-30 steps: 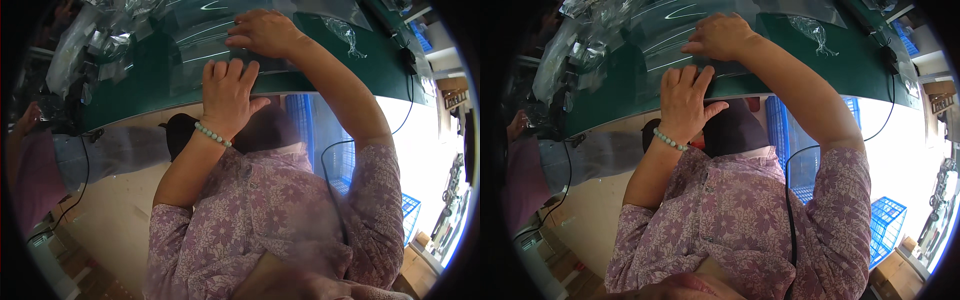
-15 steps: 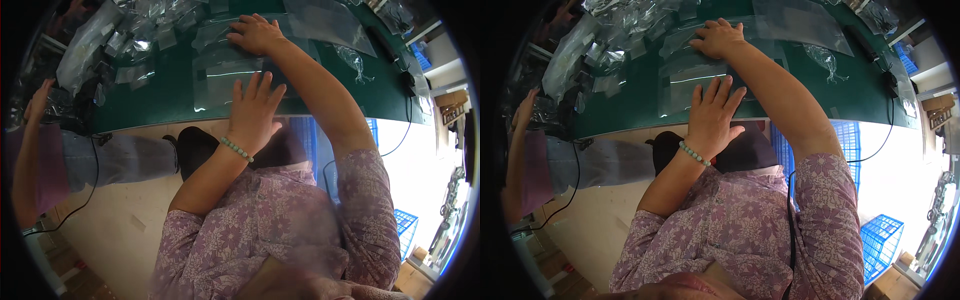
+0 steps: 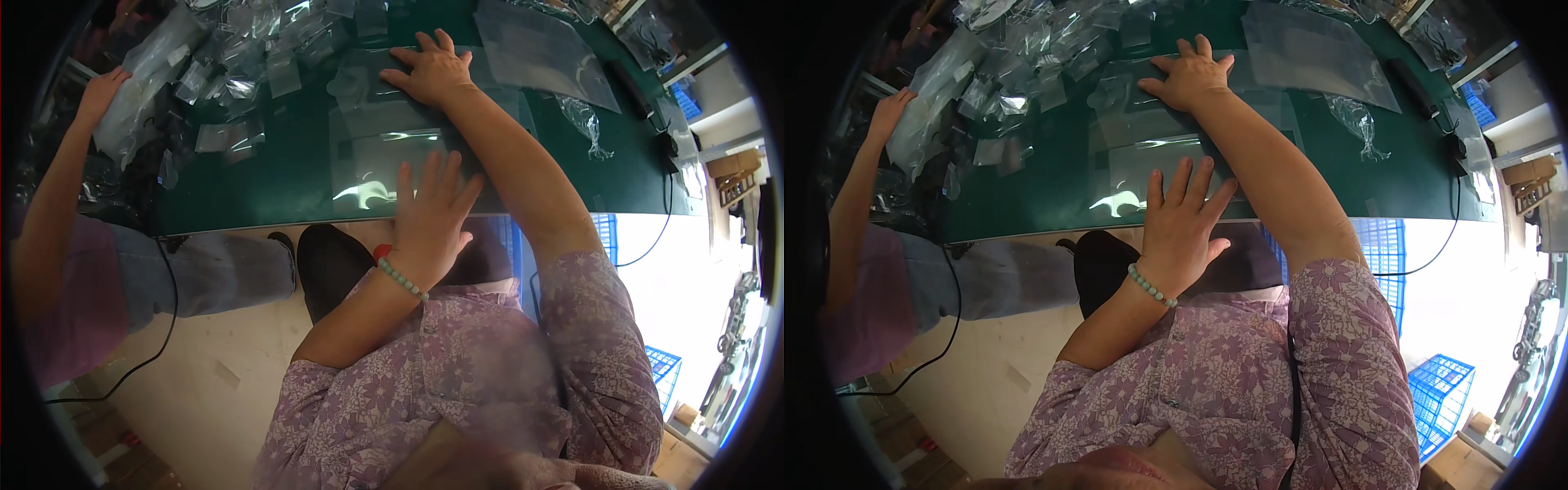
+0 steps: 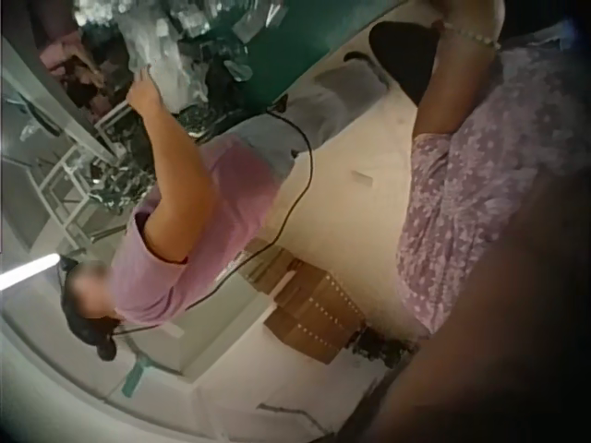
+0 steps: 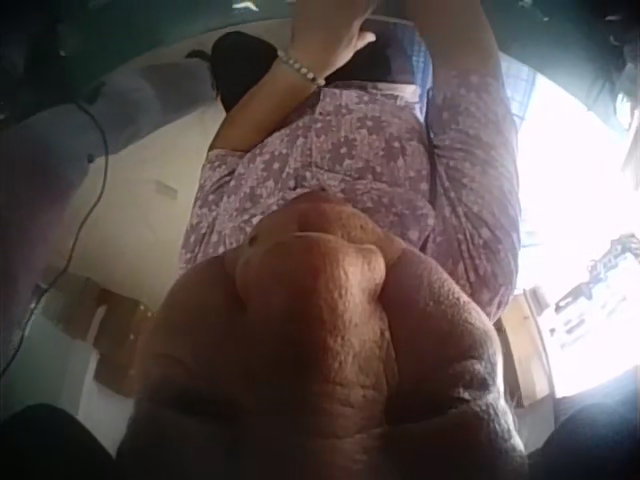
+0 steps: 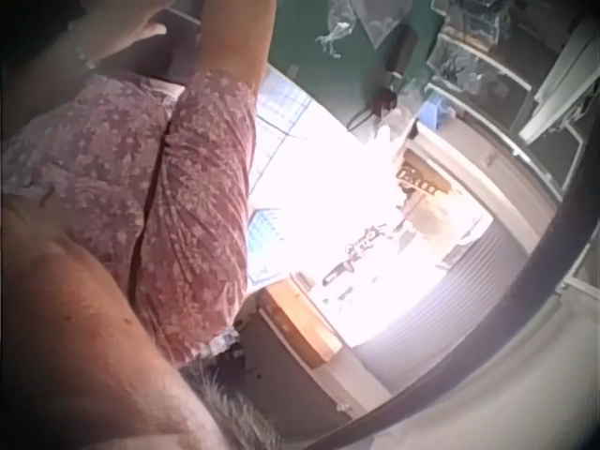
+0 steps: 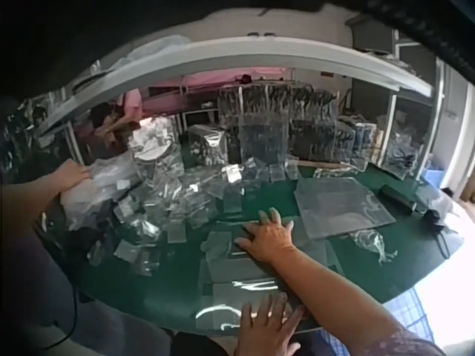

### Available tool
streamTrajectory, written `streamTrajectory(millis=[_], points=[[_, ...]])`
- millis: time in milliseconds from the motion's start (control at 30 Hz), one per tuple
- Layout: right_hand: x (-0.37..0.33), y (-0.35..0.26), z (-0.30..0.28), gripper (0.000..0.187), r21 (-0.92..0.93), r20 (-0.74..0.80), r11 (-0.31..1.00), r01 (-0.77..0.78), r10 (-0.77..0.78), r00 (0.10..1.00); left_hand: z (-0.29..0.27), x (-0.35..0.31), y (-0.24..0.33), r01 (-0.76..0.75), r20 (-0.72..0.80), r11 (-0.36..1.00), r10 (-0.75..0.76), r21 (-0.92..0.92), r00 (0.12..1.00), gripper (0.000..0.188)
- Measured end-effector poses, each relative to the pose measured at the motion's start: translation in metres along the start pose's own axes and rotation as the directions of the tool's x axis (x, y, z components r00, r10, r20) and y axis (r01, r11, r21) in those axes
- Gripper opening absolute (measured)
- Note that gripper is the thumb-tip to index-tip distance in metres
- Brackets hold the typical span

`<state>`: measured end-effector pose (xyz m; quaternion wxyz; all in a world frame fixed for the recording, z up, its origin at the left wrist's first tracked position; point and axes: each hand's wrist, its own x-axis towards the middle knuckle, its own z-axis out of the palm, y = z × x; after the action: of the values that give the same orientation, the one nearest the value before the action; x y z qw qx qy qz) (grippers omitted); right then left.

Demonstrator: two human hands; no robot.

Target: Packing small hardware items into plastic bags at a workstation.

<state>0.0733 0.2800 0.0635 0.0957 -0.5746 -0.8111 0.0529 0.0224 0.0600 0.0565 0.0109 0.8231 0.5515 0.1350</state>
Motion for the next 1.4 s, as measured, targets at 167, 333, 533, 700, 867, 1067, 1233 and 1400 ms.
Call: streamTrajectory(millis=[167, 333, 533, 700, 867, 1067, 1233, 1400], points=[[0.001, -0.001, 0.013, 0.064, -0.015, -0.035, 1.000, 0.004, -0.005, 0.999, -0.027, -0.001, -0.015, -0.062, -0.027, 0.986, 0.058, -0.153, 0.998, 0.075], [0.001, 0.013, 0.022, 0.060, 0.009, -0.094, 1.000, -0.013, 0.014, 0.995, -0.076, 0.075, -0.060, -0.084, -0.231, 0.765, -0.086, -0.639, 0.969, 0.030], [0.011, 0.026, 0.033, 0.046, 0.066, -0.147, 0.997, 0.051, -0.041, 0.988, 0.022, 0.169, -0.148, 0.361, -0.091, 0.790, -0.460, -0.495, 0.883, 0.043], [-0.001, 0.060, 0.010, 0.044, 0.089, -0.060, 0.996, -0.013, 0.018, 0.998, 0.041, 0.158, -0.150, 0.312, -0.112, 0.949, -0.315, -0.036, 0.943, 0.064], [0.001, 0.073, 0.032, 0.041, 0.020, -0.306, 0.999, -0.026, 0.030, 0.952, 0.029, 0.165, -0.131, 0.345, 0.009, 0.937, -0.346, 0.052, 0.938, 0.078], [-0.002, 0.054, 0.024, 0.038, 0.070, -0.265, 0.998, 0.004, 0.015, 0.964, 0.046, 0.156, -0.159, 0.250, -0.125, 0.955, -0.231, 0.159, 0.965, 0.081], [-0.003, 0.064, 0.021, 0.039, 0.029, -0.251, 0.999, -0.029, 0.036, 0.967, 0.045, 0.102, -0.058, 0.098, -0.148, 0.988, -0.079, 0.120, 0.986, 0.079], [-0.001, 0.055, 0.016, 0.040, 0.040, -0.235, 0.998, -0.040, 0.048, 0.971, 0.008, 0.024, 0.000, -0.135, -0.038, 0.987, 0.132, -0.090, 0.991, 0.087]])
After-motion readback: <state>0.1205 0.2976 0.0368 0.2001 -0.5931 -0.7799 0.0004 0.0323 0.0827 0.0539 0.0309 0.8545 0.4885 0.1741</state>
